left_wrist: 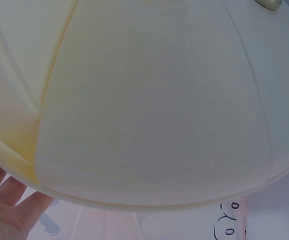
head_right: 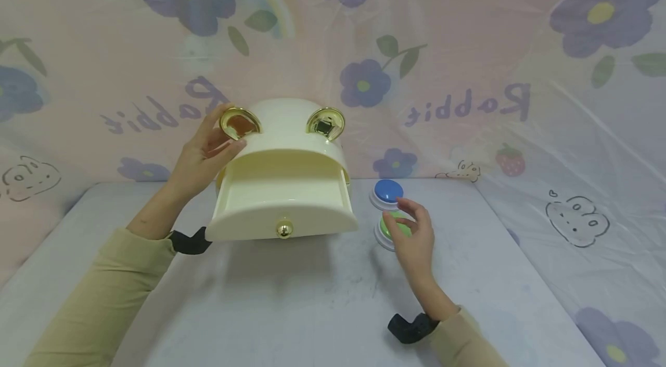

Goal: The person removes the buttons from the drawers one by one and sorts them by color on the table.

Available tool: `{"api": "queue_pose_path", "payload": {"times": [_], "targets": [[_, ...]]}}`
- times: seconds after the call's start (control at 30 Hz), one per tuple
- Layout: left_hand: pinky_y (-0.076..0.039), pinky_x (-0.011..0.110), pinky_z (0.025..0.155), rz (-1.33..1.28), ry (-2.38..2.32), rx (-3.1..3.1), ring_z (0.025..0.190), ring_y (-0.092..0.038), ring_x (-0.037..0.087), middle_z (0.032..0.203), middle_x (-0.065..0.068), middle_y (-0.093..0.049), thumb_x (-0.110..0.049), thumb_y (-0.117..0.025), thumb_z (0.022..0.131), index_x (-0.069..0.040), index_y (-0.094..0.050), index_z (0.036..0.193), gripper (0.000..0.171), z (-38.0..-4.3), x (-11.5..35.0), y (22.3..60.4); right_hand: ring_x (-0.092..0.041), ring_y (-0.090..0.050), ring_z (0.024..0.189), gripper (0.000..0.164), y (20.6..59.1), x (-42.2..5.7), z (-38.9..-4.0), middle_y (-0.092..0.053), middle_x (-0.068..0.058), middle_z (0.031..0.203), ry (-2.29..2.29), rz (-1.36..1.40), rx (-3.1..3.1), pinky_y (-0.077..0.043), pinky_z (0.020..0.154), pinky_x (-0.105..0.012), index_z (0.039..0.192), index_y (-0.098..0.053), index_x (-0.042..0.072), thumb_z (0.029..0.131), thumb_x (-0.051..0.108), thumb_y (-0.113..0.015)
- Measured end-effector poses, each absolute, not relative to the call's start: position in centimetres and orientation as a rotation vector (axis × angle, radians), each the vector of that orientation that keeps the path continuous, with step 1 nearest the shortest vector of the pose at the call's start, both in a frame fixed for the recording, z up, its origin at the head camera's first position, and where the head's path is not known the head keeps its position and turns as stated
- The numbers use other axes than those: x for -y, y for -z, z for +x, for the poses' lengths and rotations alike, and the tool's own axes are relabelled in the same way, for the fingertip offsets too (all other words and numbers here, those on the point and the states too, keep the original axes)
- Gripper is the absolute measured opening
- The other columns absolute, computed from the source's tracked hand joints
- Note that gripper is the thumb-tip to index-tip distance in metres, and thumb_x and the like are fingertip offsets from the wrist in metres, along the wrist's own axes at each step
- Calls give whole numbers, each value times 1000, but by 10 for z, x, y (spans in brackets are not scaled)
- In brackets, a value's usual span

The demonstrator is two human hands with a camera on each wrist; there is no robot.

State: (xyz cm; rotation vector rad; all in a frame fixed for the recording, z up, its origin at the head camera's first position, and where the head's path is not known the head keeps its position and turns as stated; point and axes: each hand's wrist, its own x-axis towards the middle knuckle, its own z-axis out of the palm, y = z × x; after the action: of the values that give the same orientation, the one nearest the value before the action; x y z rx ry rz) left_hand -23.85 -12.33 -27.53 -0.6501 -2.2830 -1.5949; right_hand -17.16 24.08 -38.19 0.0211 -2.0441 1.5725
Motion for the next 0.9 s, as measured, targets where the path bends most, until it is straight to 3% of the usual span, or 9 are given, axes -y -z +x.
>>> {"api": "queue_pose_path", "payload": {"times": [0.27,0.57,0.9], "targets": [[-36,49,111,-659,1602,2277,134,-44,31,141,13,-51,-26,-61,94,-33,-27,150,65,-238,123,275,-14,-58,92,24,368,-221,-160,-62,-4,100,-1665,304,1685,-51,67,-13,108,-55,-15,87,-6,-63],[-34,49,112,-659,1594,2286,134,-43,32,143,14,-49,-25,-60,95,-35,-27,150,65,-238,124,275,-12,-59,81,26,353,-201,-147,-62,-4,92,-1742,468,1500,-50,58,-14,110,-56,-5,85,-12,-59],[-34,50,112,-658,1584,2289,135,-43,30,143,13,-48,-27,-60,95,-37,-26,150,65,-239,123,276,-13,-62,62,27,342,-177,-142,-65,-8,83,-1805,736,1275,-46,45,-17,106,-54,-12,81,-20,-51]]}}
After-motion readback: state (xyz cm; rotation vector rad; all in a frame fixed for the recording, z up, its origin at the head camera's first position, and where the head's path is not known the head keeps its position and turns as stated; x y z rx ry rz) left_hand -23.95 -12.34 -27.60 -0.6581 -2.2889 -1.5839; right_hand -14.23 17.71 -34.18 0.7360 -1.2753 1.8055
